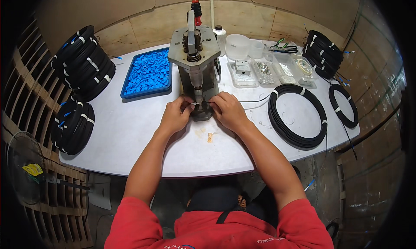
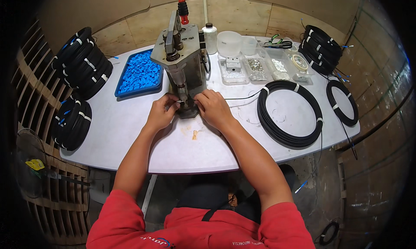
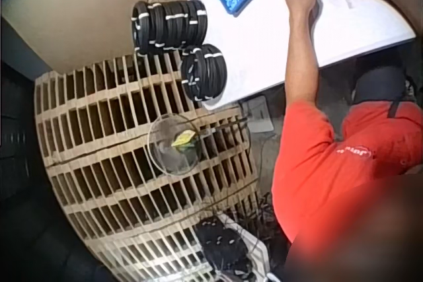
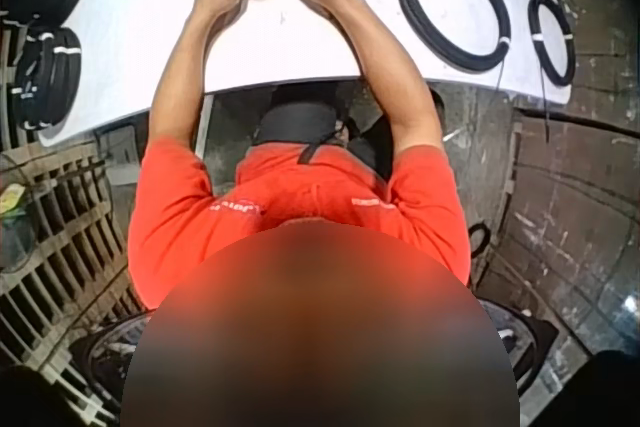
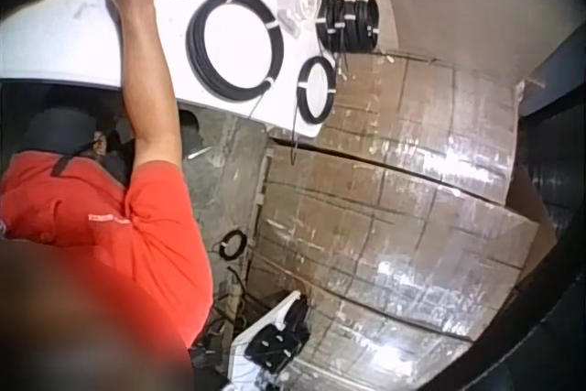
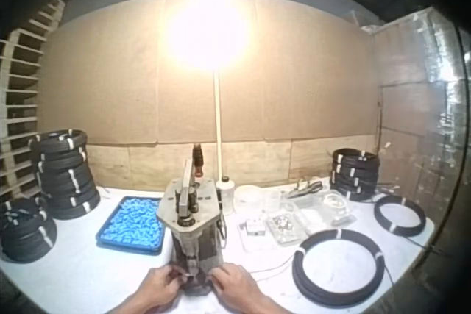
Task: Operating a terminal crimping machine to attach terminals to the ends of electrical cables.
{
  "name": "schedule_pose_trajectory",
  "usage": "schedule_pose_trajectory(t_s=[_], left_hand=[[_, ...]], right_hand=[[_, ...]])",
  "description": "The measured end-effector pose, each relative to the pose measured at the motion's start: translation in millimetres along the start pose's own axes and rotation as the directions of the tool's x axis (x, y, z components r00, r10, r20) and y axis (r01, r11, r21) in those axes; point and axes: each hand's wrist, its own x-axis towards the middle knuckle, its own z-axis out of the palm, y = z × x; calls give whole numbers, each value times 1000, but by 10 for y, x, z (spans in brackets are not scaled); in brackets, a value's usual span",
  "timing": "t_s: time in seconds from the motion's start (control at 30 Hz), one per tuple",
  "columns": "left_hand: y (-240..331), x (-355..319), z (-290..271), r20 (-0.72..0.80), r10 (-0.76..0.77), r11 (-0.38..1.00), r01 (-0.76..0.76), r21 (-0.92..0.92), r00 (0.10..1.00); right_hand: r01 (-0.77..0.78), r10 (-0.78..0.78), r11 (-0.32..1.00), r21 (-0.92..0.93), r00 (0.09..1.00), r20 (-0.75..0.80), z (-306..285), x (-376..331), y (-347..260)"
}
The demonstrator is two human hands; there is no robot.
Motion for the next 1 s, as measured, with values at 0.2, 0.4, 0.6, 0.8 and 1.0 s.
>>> schedule_pose_trajectory(t_s=[0.2,0.4,0.6,0.8,1.0], left_hand=[[-4,7,8,16,-12,999,12,-36,1000],[-6,10,-2,29,-16,1000,17,-18,999],[-6,12,-10,35,-11,1000,11,-17,999],[34,8,-13,30,-14,1000,14,-4,999],[16,6,-20,24,5,1000,-4,-25,1000]], right_hand=[[0,0,1000,4,1000,1,-20,6,-7],[1,-1,1000,9,1000,2,-22,3,-7],[6,-6,1000,2,1000,5,-19,5,-17],[11,-11,1000,14,1000,13,-31,6,-10],[11,-11,1000,7,1000,26,-7,-4,6]])
